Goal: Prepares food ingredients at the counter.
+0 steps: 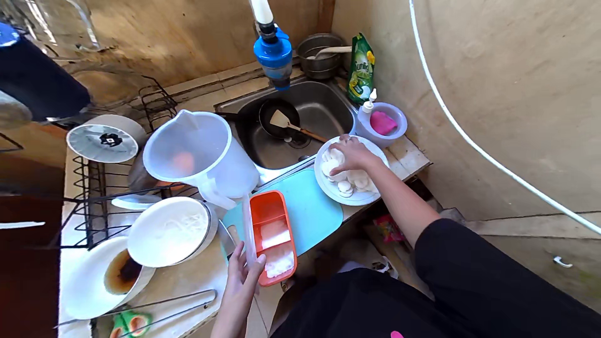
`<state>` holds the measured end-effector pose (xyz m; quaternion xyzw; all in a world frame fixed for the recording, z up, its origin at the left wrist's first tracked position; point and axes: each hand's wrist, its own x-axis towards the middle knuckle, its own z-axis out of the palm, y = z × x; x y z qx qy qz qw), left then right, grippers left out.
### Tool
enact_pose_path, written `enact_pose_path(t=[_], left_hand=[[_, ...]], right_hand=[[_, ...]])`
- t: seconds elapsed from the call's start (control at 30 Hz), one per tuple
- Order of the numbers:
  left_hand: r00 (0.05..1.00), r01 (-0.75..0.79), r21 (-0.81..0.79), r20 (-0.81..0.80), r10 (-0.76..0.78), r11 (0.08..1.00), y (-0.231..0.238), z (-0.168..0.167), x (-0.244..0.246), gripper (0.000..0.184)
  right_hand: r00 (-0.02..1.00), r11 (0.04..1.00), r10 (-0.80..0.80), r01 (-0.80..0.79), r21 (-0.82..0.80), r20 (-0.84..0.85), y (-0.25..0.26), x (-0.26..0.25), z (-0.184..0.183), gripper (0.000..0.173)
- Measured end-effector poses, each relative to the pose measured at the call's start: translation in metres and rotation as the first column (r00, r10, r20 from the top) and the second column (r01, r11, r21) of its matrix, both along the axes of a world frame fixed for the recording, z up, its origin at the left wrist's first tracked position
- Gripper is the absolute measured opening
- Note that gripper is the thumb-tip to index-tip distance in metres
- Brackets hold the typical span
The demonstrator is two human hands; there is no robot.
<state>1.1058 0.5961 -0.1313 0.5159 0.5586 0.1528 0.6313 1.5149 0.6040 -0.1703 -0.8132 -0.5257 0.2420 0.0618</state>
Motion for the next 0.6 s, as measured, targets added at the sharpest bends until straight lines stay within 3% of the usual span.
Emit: enact_pose_path(t=[0.13, 0.27, 0.37, 0.47, 0.53, 0.6], left_hand=[[1.0, 0.001, -0.003, -0.014, -0.001, 1.0, -0.001, 0.002, -0.001, 0.086], [1.0, 0.012, 0.009, -0.009, -0.012, 1.0, 0.002, 0.0, -0.002, 0.086], [1.0, 0.002, -0.004, -0.004, -0.002, 1.0, 0.001, 0.001, -0.003, 0.086], [1.0, 0.016, -0.002, -0.007, -0.016, 1.0, 0.001, 0.002, -0.001, 0.086], [1.0, 0.012, 0.008, -0.013, -0.012, 1.0, 0.002, 0.003, 0.0, 0.086], [1.0, 0.014, 0.004, -0.013, -0.014, 1.0, 0.001, 0.001, -0.003, 0.087]], right_hand=[[0.999, 0.997, 0.051, -0.052, -0.05, -0.015, 0.005, -0.014, -0.004, 0.077], [0.992, 0.997, 0.077, -0.073, 0.039, -0.096, -0.01, -0.007, 0.006, 0.057], [0.993, 0.99, -0.002, 0.019, 0.136, -0.12, -0.024, 0.017, 0.005, 0.062], [0.979, 0.982, -0.144, 0.159, 0.102, -0.144, -0.038, 0.029, -0.007, 0.045], [0.972, 0.984, -0.152, 0.166, 0.063, -0.18, -0.042, 0.031, -0.008, 0.05], [0.969, 0.987, -0.151, 0.16, 0.029, -0.193, -0.046, 0.027, -0.01, 0.07]])
